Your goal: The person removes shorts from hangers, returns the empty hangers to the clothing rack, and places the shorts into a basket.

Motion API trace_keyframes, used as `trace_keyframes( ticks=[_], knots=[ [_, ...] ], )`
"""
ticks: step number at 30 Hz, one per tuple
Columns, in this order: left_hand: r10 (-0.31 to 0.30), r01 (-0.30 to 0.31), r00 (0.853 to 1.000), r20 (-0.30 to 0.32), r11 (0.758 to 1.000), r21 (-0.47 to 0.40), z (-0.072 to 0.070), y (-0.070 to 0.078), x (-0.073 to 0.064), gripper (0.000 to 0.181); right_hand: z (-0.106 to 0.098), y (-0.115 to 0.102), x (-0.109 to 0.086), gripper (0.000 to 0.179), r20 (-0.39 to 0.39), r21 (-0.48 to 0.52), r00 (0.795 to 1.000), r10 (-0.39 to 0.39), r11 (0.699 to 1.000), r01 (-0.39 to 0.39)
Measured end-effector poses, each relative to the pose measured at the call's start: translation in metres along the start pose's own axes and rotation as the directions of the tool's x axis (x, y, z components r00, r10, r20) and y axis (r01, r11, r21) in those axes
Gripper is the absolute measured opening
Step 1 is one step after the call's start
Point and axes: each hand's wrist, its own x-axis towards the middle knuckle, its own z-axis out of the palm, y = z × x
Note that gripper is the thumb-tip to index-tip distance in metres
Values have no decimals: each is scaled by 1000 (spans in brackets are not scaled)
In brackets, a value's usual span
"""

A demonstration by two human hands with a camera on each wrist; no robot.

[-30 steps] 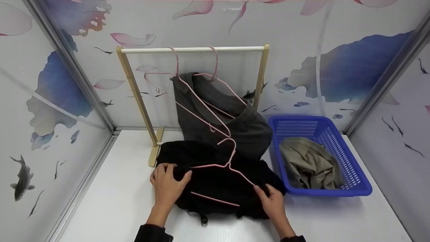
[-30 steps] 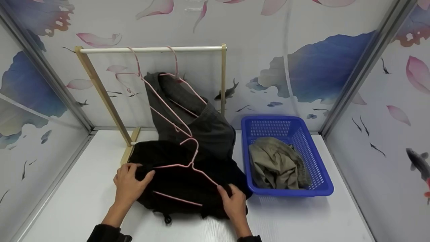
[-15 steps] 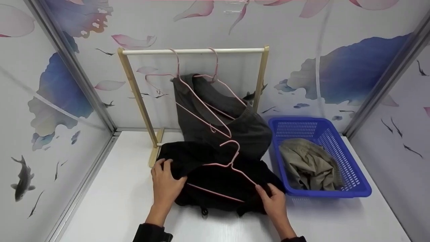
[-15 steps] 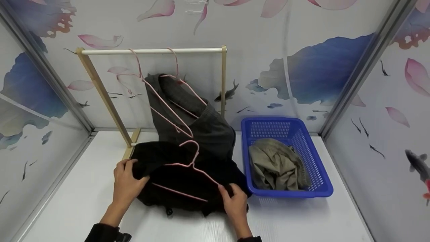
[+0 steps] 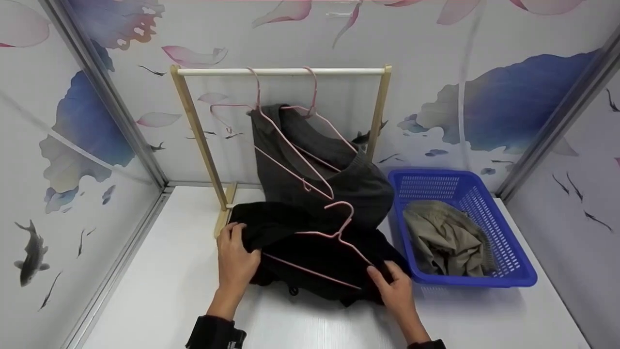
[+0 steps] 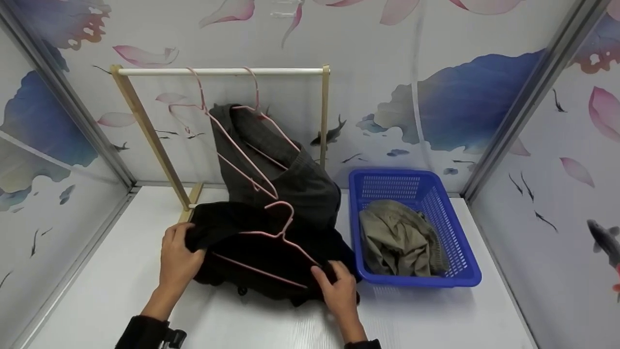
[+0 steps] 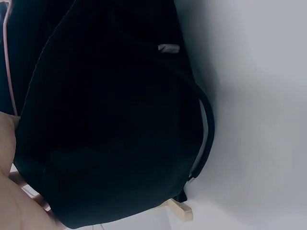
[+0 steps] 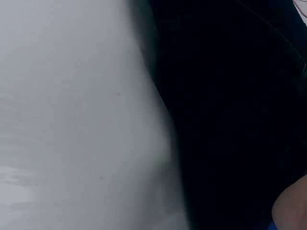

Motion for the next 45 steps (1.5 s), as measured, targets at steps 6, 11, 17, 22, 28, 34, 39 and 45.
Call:
trace_keyframes(
  ticks=[6,11,17,22,28,34,39,45],
  knots=[
    [10,-9,1000,-25,1000,21,-4,0,5,46,-4,-3,2,35,84,-90,996,-28,995,35],
    [-11,13,999,-36,999,47,-6,3,8,39,-4,-3,1,49,126,-143,990,-67,986,85],
    [-31,33,999,-34,998,61,-9,7,14,29,-3,-2,1,53,145,-186,988,-58,979,85],
    [-31,33,999,-24,998,60,-13,9,18,25,-2,-4,3,46,127,-177,991,-52,981,74],
    [-110,109,994,22,993,37,-18,9,24,23,1,-4,3,29,92,-144,985,-144,977,156],
    [-172,172,984,50,985,21,-22,10,31,24,2,-4,2,20,51,-113,975,-216,969,221],
    [-199,198,979,47,980,28,-23,9,34,24,1,-4,2,21,45,-103,973,-225,968,229],
    [-225,224,972,63,974,26,-25,8,37,26,1,-3,1,22,41,-148,969,-243,958,247]
  ],
)
